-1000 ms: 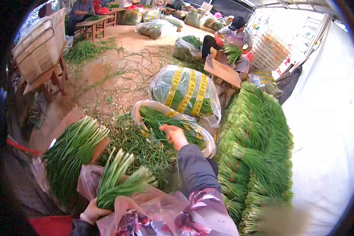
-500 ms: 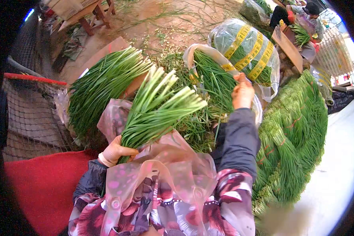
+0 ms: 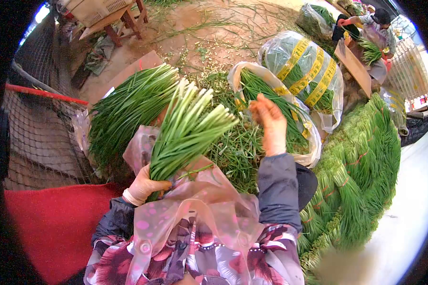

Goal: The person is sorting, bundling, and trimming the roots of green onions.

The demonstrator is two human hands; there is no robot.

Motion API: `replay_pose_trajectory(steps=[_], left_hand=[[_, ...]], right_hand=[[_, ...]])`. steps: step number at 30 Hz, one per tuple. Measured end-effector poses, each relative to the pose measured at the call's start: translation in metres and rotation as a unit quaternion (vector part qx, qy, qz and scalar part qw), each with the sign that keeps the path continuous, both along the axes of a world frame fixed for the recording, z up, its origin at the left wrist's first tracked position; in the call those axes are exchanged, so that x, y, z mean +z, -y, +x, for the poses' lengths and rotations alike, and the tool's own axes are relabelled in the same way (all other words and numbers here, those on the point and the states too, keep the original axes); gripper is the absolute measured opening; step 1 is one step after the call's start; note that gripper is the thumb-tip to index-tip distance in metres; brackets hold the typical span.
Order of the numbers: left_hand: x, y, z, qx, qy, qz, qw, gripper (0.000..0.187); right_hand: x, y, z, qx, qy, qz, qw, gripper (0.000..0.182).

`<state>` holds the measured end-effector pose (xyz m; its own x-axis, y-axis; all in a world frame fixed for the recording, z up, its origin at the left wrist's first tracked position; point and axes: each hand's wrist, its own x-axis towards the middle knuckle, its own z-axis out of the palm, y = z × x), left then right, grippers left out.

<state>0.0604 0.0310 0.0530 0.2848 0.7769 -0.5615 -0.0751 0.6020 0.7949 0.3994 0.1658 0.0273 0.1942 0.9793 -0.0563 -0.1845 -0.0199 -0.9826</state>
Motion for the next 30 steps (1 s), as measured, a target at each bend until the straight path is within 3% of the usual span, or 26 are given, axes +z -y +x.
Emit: replay_pose_trajectory(steps=[1, 3, 5, 6, 7, 9, 11, 12, 13, 15, 17, 19, 21, 22, 23, 24, 25, 26, 27, 28, 29, 30], left_hand=[[-0.003, -0.003, -0.001, -0.02, -0.013, 0.023, 0.999, 0.048], [-0.012, -0.001, -0.001, -0.028, -0.02, 0.04, 0.999, 0.05], [-0.031, 0.003, 0.001, -0.029, -0.083, 0.174, 0.981, 0.052], [-0.031, 0.002, 0.0, -0.029, -0.083, 0.174, 0.981, 0.052], [-0.031, 0.004, -0.001, -0.054, -0.141, 0.204, 0.967, 0.052], [-0.029, 0.003, -0.001, -0.081, -0.198, 0.236, 0.948, 0.052], [-0.025, 0.006, -0.003, -0.108, -0.331, 0.278, 0.895, 0.049], [-0.02, 0.005, -0.001, -0.108, -0.331, 0.277, 0.895, 0.049], [-0.015, 0.005, -0.002, -0.108, -0.343, 0.272, 0.892, 0.05], [-0.012, 0.005, -0.008, -0.106, -0.355, 0.267, 0.89, 0.05], [-0.016, 0.004, -0.01, -0.111, -0.329, 0.268, 0.899, 0.051], [-0.027, 0.003, -0.019, -0.097, -0.284, 0.29, 0.909, 0.05], [-0.026, 0.004, -0.031, -0.072, -0.241, 0.312, 0.916, 0.049], [-0.018, 0.004, -0.036, -0.059, -0.163, 0.178, 0.969, 0.049], [-0.012, 0.004, -0.042, -0.033, -0.083, 0.044, 0.995, 0.049], [-0.011, 0.002, -0.057, -0.007, -0.029, 0.034, 0.999, 0.051], [-0.005, -0.001, -0.058, -0.008, -0.029, 0.034, 0.999, 0.051], [0.005, -0.004, -0.057, 0.027, -0.016, 0.041, 0.999, 0.053], [0.01, -0.007, -0.059, 0.067, -0.002, 0.051, 0.996, 0.054], [0.009, -0.007, -0.061, 0.074, 0.008, 0.052, 0.996, 0.056], [0.007, -0.009, -0.061, 0.078, 0.008, 0.057, 0.995, 0.056], [0.006, -0.014, -0.061, 0.076, -0.005, 0.058, 0.995, 0.056]], right_hand=[[0.04, -0.014, -0.004, 0.04, 0.096, 0.05, 0.993, 0.029], [0.063, -0.02, -0.012, 0.057, 0.176, 0.055, 0.981, 0.026], [0.097, -0.03, -0.046, 0.136, 0.432, 0.182, 0.873, 0.03], [0.096, -0.033, -0.046, 0.161, 0.392, 0.143, 0.894, 0.041], [0.082, -0.048, -0.06, 0.217, 0.515, 0.175, 0.811, 0.047], [0.069, -0.047, -0.07, 0.195, 0.538, 0.217, 0.791, 0.051], [0.063, -0.049, -0.089, 0.244, 0.459, 0.118, 0.846, 0.04], [0.065, -0.048, -0.089, 0.243, 0.472, 0.081, 0.844, 0.034], [0.054, -0.05, -0.094, 0.249, 0.469, 0.088, 0.843, 0.034], [0.022, -0.052, -0.097, 0.228, 0.486, 0.223, 0.814, 0.027], [0.024, -0.053, -0.096, 0.21, 0.484, 0.259, 0.809, 0.023], [0.033, -0.059, -0.08, 0.153, 0.518, 0.216, 0.814, 0.023], [0.061, -0.072, -0.014, -0.002, 0.385, 0.034, 0.922, 0.027], [0.058, -0.072, -0.01, -0.016, 0.463, 0.054, 0.885, 0.032], [0.063, -0.069, 0.025, -0.043, 0.427, 0.118, 0.895, 0.031], [0.043, -0.069, 0.102, -0.069, 0.328, 0.014, 0.942, 0.033], [0.073, -0.052, 0.078, -0.126, 0.47, -0.004, 0.874, 0.033], [0.057, -0.044, 0.108, -0.139, 0.532, -0.054, 0.834, 0.031], [-0.056, -0.044, 0.192, 0.048, 0.818, 0.104, 0.564, 0.023], [-0.05, -0.03, 0.174, 0.033, 0.79, 0.058, 0.609, 0.013], [-0.02, 0.005, 0.108, 0.276, 0.772, 0.09, 0.566, 0.013], [-0.03, 0.025, 0.076, 0.453, 0.631, 0.022, 0.63, 0.012]])
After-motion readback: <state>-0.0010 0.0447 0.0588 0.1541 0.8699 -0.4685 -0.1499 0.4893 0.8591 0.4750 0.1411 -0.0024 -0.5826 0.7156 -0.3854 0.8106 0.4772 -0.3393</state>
